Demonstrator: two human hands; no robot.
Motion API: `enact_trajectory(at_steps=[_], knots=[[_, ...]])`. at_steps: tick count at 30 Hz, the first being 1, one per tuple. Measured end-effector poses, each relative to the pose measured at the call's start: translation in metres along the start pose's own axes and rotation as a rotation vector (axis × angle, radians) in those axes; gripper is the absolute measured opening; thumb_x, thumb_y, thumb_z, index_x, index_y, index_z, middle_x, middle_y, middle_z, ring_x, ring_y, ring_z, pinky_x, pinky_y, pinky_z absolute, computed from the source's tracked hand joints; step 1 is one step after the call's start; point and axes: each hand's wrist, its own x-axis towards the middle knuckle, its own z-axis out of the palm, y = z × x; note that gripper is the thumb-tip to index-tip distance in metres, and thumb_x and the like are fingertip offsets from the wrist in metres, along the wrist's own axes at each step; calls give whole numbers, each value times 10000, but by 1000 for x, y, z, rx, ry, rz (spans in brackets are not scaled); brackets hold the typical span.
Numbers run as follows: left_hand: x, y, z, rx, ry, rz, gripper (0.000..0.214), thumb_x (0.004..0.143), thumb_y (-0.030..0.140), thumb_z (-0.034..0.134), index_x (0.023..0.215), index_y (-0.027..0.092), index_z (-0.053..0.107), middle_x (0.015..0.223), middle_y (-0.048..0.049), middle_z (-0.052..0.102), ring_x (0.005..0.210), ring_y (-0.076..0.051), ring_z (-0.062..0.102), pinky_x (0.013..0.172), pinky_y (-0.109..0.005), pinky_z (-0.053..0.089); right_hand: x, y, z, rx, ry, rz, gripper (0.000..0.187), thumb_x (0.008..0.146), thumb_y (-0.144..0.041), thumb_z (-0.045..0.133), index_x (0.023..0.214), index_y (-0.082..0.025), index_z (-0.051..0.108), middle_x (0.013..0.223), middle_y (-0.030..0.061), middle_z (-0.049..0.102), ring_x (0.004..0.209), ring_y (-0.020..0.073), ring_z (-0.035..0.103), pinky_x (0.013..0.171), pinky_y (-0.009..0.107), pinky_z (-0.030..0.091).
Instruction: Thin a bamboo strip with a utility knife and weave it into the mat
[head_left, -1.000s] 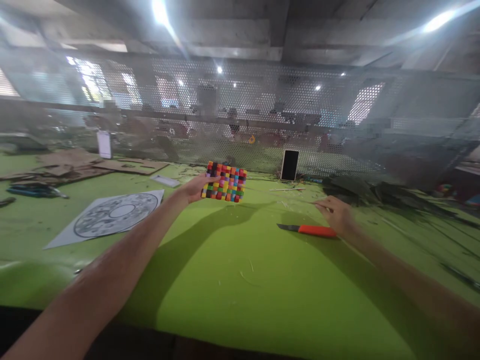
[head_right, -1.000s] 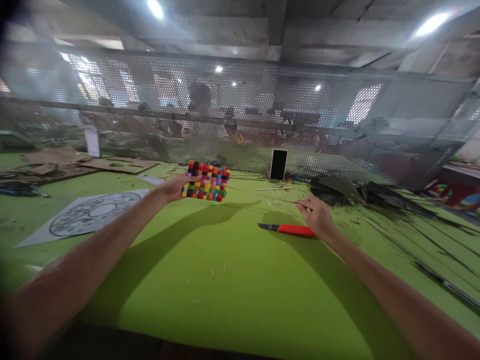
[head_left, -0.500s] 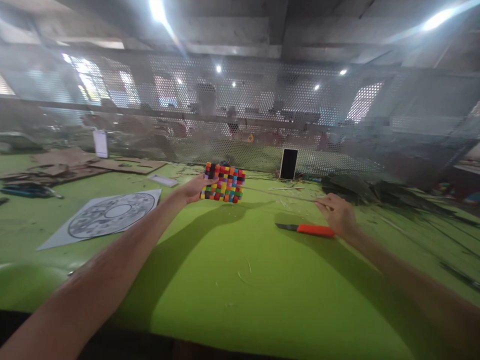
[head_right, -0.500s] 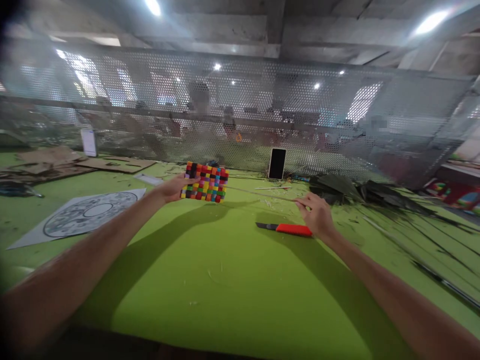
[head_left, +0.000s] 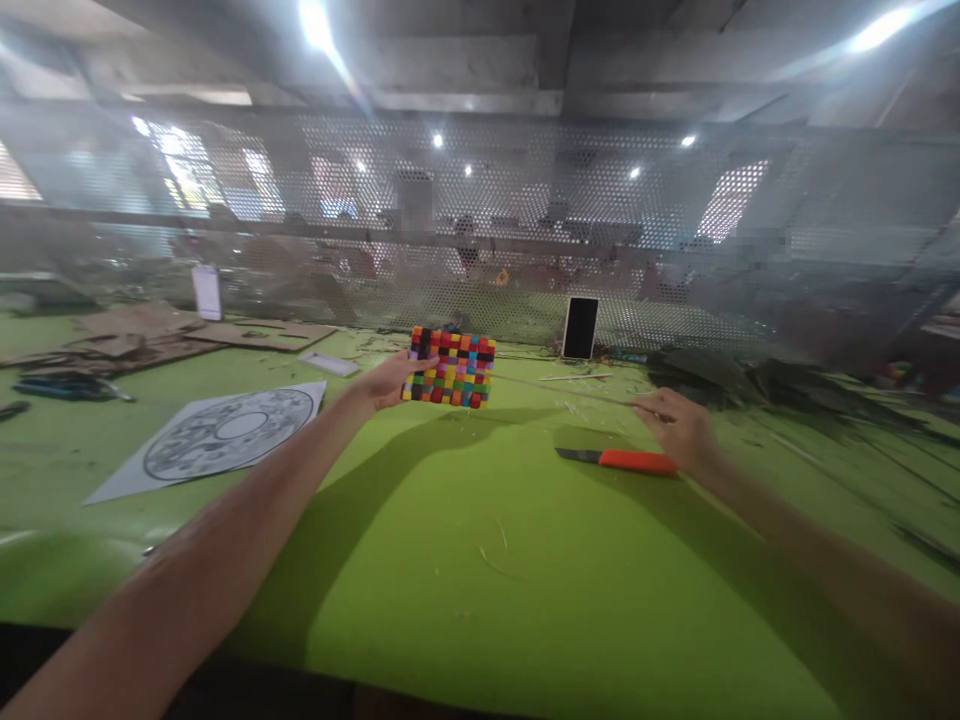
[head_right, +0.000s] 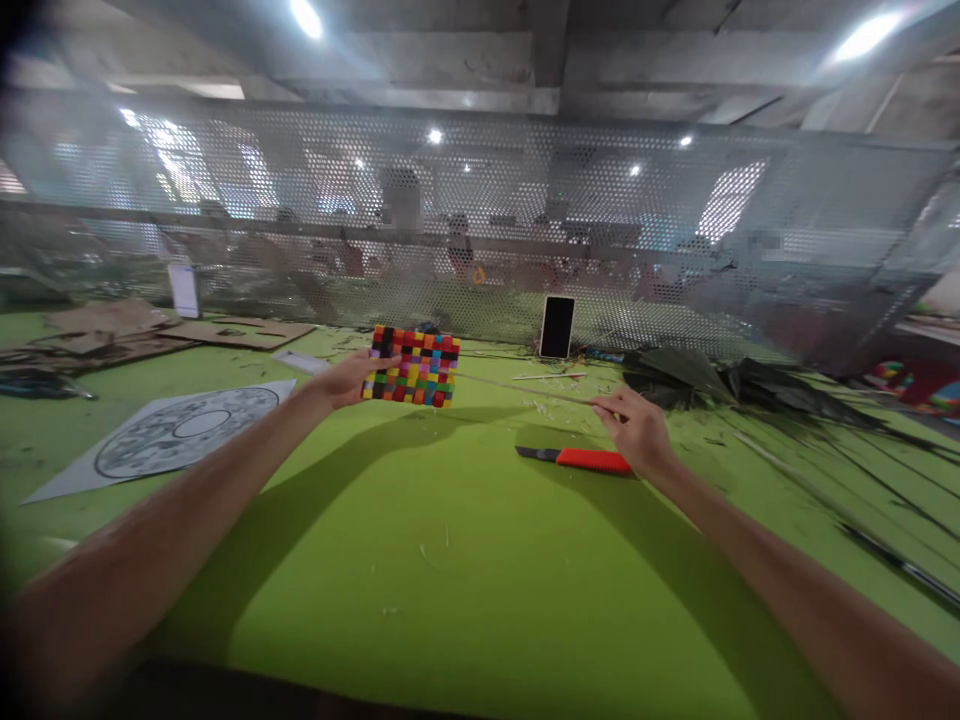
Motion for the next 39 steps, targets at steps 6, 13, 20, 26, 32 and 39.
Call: enact_trajectory(at_steps=[6, 13, 20, 26, 32, 39], knots=[[2, 0, -6, 7, 7, -18, 503, 784, 256, 889, 1217, 120, 672, 1154, -211, 779, 998, -326, 793, 869, -473, 688, 0, 2, 1, 44, -9, 31, 245, 917, -363, 600, 943, -227, 802, 848, 75, 733, 736, 209, 665, 661, 319, 529], [-4, 7, 0, 26, 3, -30, 399, 809, 236, 864, 1143, 108, 686, 1104, -194, 793, 976, -325, 798, 825, -460, 701, 0, 1, -1, 50, -1, 32, 255, 909, -380, 603, 946, -232, 809, 861, 60, 730, 760, 203, 674, 687, 319, 538], [-5, 6, 4, 37, 0, -30, 471, 788, 234, 888, 1201, 139, 681, 1122, -169, 797, 1028, -310, 788, 931, -484, 668, 0, 2, 0, 34, 21, 10, 259, 908, -383, 600, 899, -232, 811, 810, 54, 697, 721, 204, 645, 697, 344, 509], [-9, 8, 9, 57, 4, -18, 430, 780, 235, 892, 1155, 131, 709, 1077, -165, 806, 1017, -304, 790, 942, -467, 662, -1, 0, 0, 29, 12, 10, 224, 923, -359, 609, 898, -241, 799, 862, 65, 725, 746, 215, 670, 708, 344, 539], [-8, 7, 11, 90, 17, 22, 368, 733, 261, 923, 1010, 131, 719, 1003, -158, 812, 993, -313, 792, 920, -490, 666, -1, 0, 2, 25, 6, -13, 223, 921, -356, 597, 903, -252, 793, 858, 65, 734, 741, 227, 685, 673, 342, 551], [-6, 4, 19, 176, 37, 95, 527, 501, 263, 1028, 929, 153, 740, 1023, -116, 816, 1002, -306, 776, 1031, -523, 600, 0, -3, -1, -11, 15, -40, 230, 913, -343, 599, 849, -235, 792, 845, 82, 729, 741, 236, 679, 715, 361, 529]])
